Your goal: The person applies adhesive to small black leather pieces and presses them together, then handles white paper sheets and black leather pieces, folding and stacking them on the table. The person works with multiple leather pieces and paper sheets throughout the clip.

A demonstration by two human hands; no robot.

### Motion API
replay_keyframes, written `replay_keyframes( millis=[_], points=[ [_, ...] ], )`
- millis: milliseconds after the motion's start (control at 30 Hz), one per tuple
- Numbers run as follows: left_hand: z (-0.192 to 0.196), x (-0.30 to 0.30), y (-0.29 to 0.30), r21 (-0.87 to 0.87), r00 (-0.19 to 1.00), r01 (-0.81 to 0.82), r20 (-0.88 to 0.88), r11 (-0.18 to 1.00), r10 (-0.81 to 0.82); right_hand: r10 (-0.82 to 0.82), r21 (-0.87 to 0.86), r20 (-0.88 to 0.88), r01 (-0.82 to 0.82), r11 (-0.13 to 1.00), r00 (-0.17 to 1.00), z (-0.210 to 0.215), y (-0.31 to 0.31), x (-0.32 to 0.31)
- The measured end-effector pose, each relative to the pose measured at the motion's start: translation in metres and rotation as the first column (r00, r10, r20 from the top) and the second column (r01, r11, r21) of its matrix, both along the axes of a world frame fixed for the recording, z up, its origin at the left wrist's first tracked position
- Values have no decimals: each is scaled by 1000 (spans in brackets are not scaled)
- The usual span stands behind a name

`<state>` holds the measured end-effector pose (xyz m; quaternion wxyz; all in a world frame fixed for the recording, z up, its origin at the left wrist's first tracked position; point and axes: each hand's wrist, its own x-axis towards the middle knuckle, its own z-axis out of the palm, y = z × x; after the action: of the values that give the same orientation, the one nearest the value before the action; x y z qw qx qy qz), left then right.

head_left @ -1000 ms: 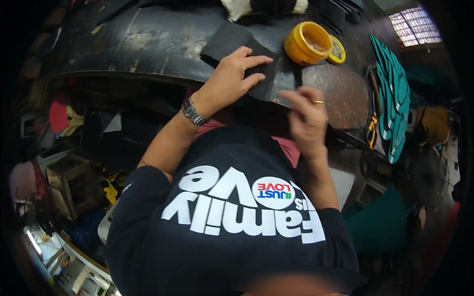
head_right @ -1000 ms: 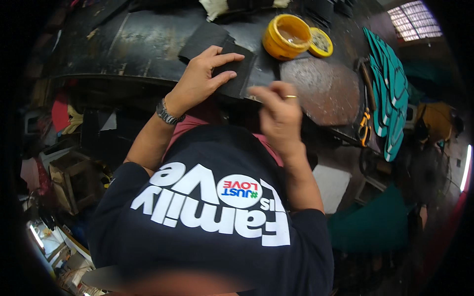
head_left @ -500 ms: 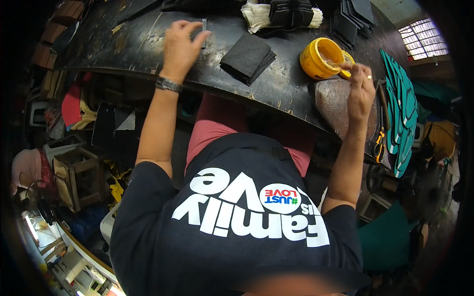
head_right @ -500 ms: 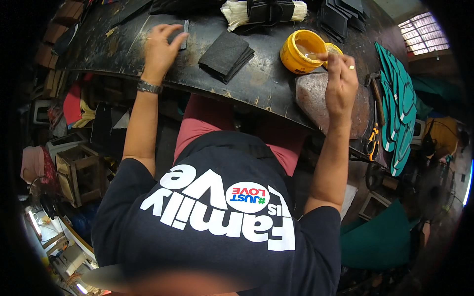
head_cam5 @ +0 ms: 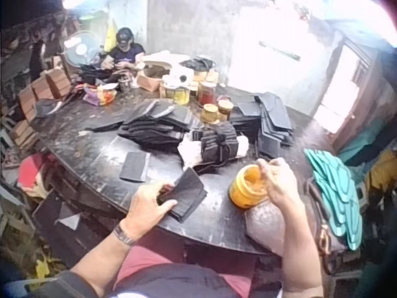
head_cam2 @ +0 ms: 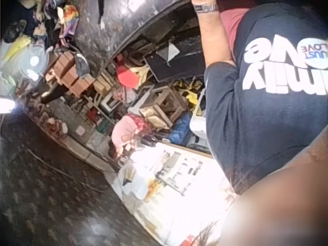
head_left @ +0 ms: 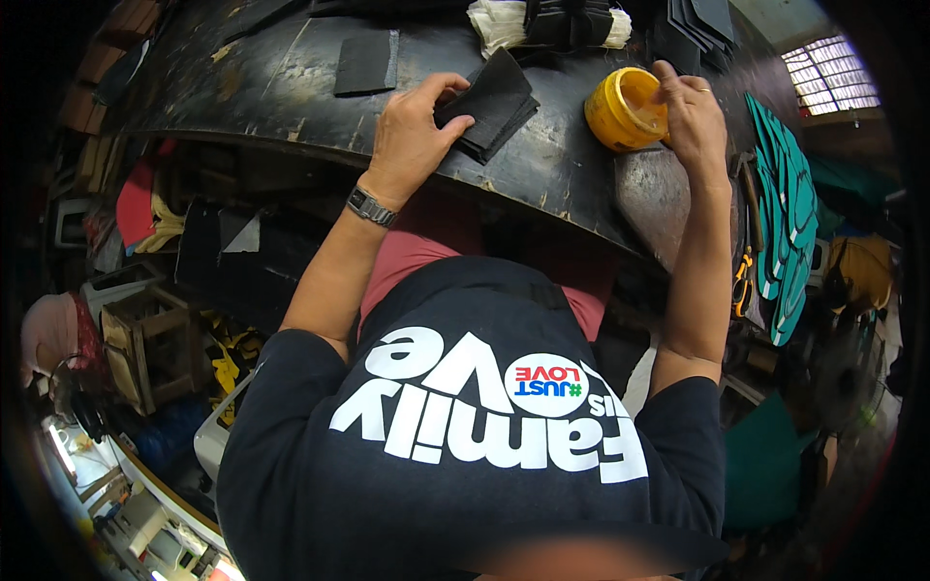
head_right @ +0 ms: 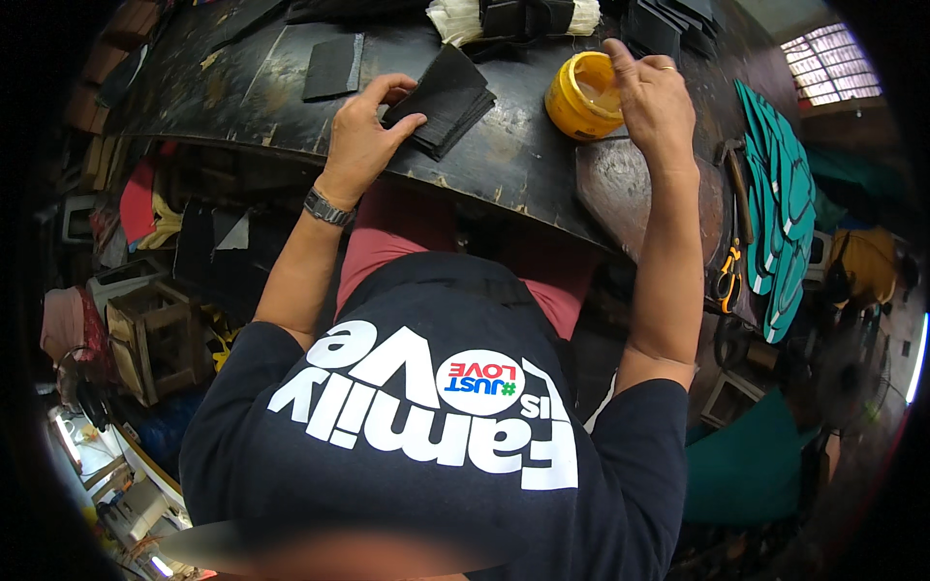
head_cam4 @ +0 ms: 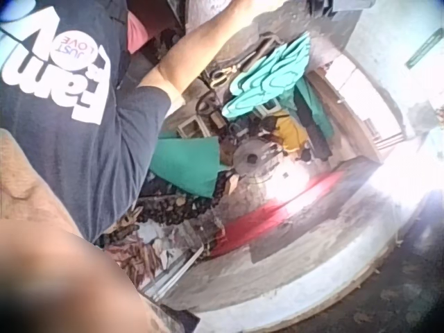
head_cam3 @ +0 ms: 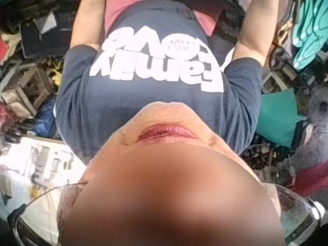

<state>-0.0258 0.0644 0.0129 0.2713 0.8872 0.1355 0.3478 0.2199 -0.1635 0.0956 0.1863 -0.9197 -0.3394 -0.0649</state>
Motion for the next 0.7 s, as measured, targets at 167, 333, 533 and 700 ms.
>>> replay_keyframes(
  millis=[167,333,533,700],
  points=[
    [11,1,-8,-537,970,240,95,809,-224,-129,-138,104,143,980,986,0,-31,-34],
    [22,16,-13,-531,868,495,274,688,-413,10,-217,-163,-46,975,987,-4,-69,-65],
    [13,31,-53,-753,822,490,230,440,-522,437,752,-545,187,632,715,-44,-66,-121],
    [-3,46,-105,-877,813,448,320,172,-486,507,836,-532,325,441,678,-63,-62,-139]
  ],
)
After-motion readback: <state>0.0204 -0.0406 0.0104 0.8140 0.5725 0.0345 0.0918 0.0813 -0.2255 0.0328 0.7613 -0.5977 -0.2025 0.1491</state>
